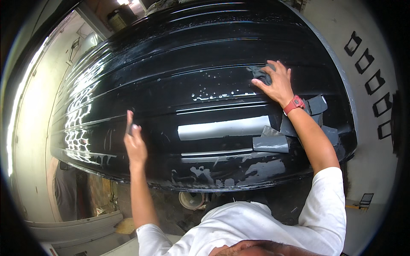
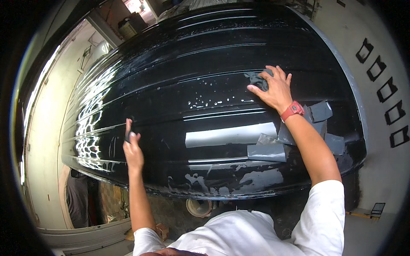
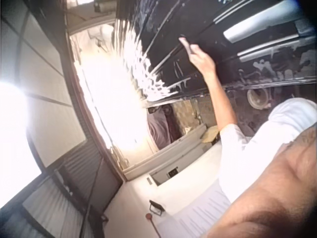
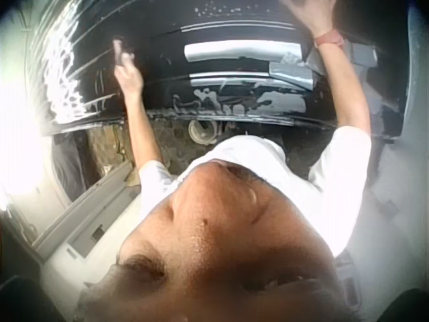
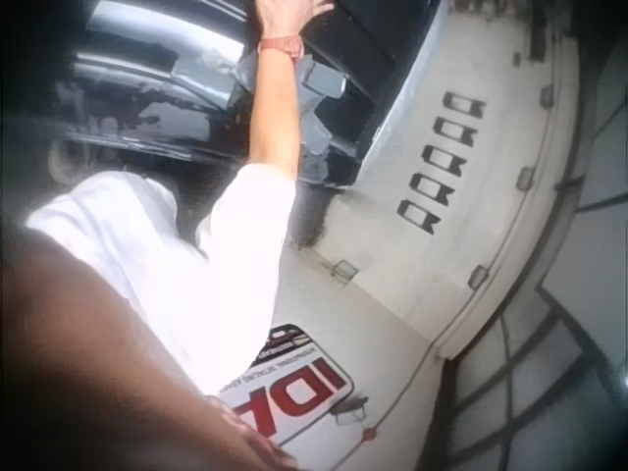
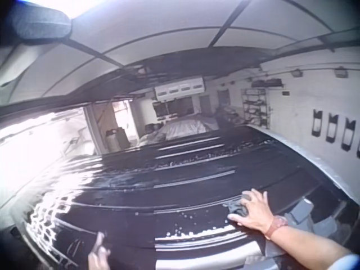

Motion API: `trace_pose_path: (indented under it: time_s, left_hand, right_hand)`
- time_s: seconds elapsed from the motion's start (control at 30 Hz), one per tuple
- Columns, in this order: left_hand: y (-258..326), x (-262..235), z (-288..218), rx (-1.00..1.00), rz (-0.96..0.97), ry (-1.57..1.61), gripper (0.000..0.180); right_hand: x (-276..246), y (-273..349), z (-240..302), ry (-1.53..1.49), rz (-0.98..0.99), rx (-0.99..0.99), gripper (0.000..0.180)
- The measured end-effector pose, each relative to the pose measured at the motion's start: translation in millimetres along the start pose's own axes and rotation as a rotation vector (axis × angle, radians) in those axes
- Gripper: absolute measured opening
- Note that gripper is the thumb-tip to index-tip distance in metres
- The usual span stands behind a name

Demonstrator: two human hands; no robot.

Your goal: The person scrubs the black hood of a car using a dark sponge and water. They repeatedly dip the sponge into a bucket on the floor to wet it and continue scrubbing the surface in circular and linear motions.

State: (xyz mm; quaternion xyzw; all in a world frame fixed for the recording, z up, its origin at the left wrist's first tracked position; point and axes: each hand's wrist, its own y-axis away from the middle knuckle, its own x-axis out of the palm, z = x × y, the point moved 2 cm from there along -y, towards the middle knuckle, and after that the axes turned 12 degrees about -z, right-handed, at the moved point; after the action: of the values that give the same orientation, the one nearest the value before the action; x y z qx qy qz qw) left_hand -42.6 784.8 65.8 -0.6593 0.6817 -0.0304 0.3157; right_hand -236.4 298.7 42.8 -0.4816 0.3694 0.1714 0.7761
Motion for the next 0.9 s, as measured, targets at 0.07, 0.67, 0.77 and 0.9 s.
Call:
trace_pose_path:
  time_s: [0.07, 0.67, 0.77, 0.9]
  left_hand:
    - [29.6, 3.9, 8.0, 0.171, 0.087, -0.158, 0.052]
    - [42.4, 45.7, -7.5, 0.207, 0.458, -0.652, 0.063]
    - [40.9, 47.6, -6.0, 0.183, 0.475, -0.636, 0.064]
    - [38.5, 44.9, -6.2, 0.145, 0.495, -0.639, 0.065]
  right_hand:
    - [-4.9, -17.4, 14.3, 0.064, 0.104, 0.004, 0.065]
    - [156.3, -188.6, -15.8, -0.042, 0.155, -0.062, 0.058]
    - [178.8, -194.8, 43.4, -0.132, 0.117, -0.131, 0.057]
    - [230.9, -198.2, 200.5, -0.173, 0.209, -0.148, 0.044]
